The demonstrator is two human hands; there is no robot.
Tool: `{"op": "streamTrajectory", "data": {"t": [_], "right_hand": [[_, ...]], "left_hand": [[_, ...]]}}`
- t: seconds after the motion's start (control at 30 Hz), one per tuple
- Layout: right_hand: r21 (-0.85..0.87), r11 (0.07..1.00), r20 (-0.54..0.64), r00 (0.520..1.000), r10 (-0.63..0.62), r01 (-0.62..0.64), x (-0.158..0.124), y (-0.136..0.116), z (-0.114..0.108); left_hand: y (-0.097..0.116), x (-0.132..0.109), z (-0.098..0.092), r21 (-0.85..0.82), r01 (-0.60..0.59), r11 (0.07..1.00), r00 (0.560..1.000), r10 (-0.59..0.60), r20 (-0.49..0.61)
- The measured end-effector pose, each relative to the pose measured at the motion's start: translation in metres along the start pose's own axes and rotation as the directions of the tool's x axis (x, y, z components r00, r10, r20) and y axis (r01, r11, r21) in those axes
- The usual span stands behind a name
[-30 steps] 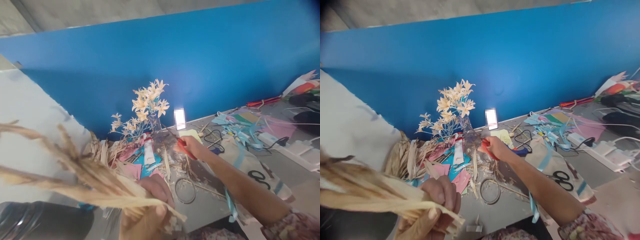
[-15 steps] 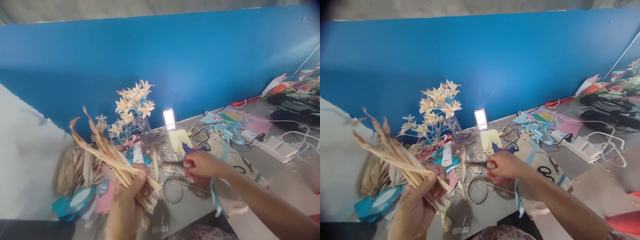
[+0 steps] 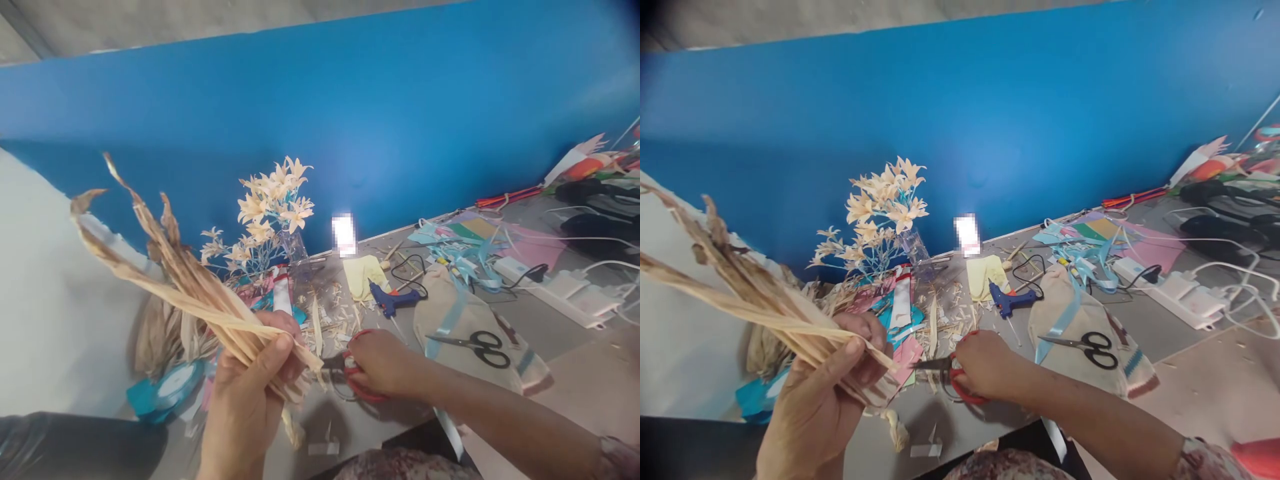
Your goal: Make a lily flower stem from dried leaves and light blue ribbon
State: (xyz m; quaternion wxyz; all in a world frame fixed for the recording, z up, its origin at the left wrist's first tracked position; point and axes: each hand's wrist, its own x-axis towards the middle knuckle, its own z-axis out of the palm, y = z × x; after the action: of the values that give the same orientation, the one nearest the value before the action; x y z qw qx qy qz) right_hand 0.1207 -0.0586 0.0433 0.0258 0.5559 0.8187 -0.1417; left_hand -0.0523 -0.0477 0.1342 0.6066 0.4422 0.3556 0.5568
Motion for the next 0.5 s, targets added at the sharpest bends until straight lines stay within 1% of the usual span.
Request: {"op": "streamTrajectory", "data": {"t": [0.03, 0.07, 0.1, 0.13, 0.17, 0.2, 0.23, 0.3, 0.33, 0.37, 0.4, 0.43, 0.47, 0.5], "right_hand": [[-0.017, 1.0, 0.023, 1.0, 0.008, -0.007, 0.002, 0.0, -0.001], [-0.031, 0.999, 0.084, 0.996, -0.041, 0.044, 0.004, -0.001, 0.0], [-0.028, 0.99, 0.16, 0.978, -0.132, 0.139, 0.005, -0.002, 0.001], [-0.006, 0.969, 0.225, 0.945, -0.238, 0.245, 0.005, -0.004, 0.002], [0.032, 0.945, 0.244, 0.914, -0.324, 0.327, 0.006, -0.005, 0.003], [0.052, 0.935, 0.214, 0.91, -0.354, 0.352, 0.006, -0.006, 0.003], [0.054, 0.944, 0.151, 0.932, -0.329, 0.325, 0.008, -0.006, 0.004], [0.014, 0.986, 0.018, 0.986, -0.167, 0.167, 0.012, -0.005, 0.003], [-0.013, 0.994, -0.008, 0.994, -0.106, 0.106, 0.014, -0.004, 0.003], [-0.041, 0.994, -0.01, 0.995, -0.1, 0.1, 0.016, -0.005, 0.003], [-0.064, 0.986, 0.022, 0.988, -0.155, 0.156, 0.016, -0.006, 0.004], [-0.073, 0.962, 0.07, 0.964, -0.257, 0.262, 0.016, -0.008, 0.004], [-0.059, 0.926, 0.116, 0.924, -0.364, 0.372, 0.015, -0.011, 0.005], [-0.015, 0.898, 0.13, 0.891, -0.434, 0.44, 0.015, -0.012, 0.005]], "left_hand": [[0.0, 0.002, 0.001, 0.001, -0.004, 1.0, 1.0, 0.004, 0.007], [0.0, 0.003, 0.001, 0.002, -0.003, 1.0, 1.0, 0.003, 0.013], [0.0, 0.005, 0.001, 0.007, 0.004, 1.0, 1.0, -0.004, 0.019], [0.0, 0.007, 0.001, 0.014, 0.013, 1.0, 1.0, -0.013, 0.024], [0.0, 0.009, 0.0, 0.021, 0.02, 1.0, 0.999, -0.02, 0.029], [0.0, 0.01, -0.001, 0.028, 0.025, 0.999, 0.999, -0.026, 0.033], [-0.001, 0.012, -0.002, 0.033, 0.024, 0.999, 0.999, -0.025, 0.035], [-0.002, 0.015, -0.003, 0.036, 0.018, 0.999, 0.999, -0.02, 0.041], [-0.002, 0.016, -0.002, 0.036, 0.018, 0.999, 0.999, -0.02, 0.049], [-0.003, 0.017, -0.002, 0.038, 0.023, 0.999, 0.998, -0.025, 0.062], [-0.003, 0.018, -0.001, 0.042, 0.031, 0.999, 0.997, -0.034, 0.072], [-0.003, 0.018, 0.0, 0.043, 0.037, 0.998, 0.996, -0.04, 0.074], [-0.003, 0.019, 0.001, 0.045, 0.042, 0.998, 0.997, -0.045, 0.069], [-0.002, 0.02, 0.002, 0.048, 0.043, 0.998, 0.997, -0.046, 0.054]]}}
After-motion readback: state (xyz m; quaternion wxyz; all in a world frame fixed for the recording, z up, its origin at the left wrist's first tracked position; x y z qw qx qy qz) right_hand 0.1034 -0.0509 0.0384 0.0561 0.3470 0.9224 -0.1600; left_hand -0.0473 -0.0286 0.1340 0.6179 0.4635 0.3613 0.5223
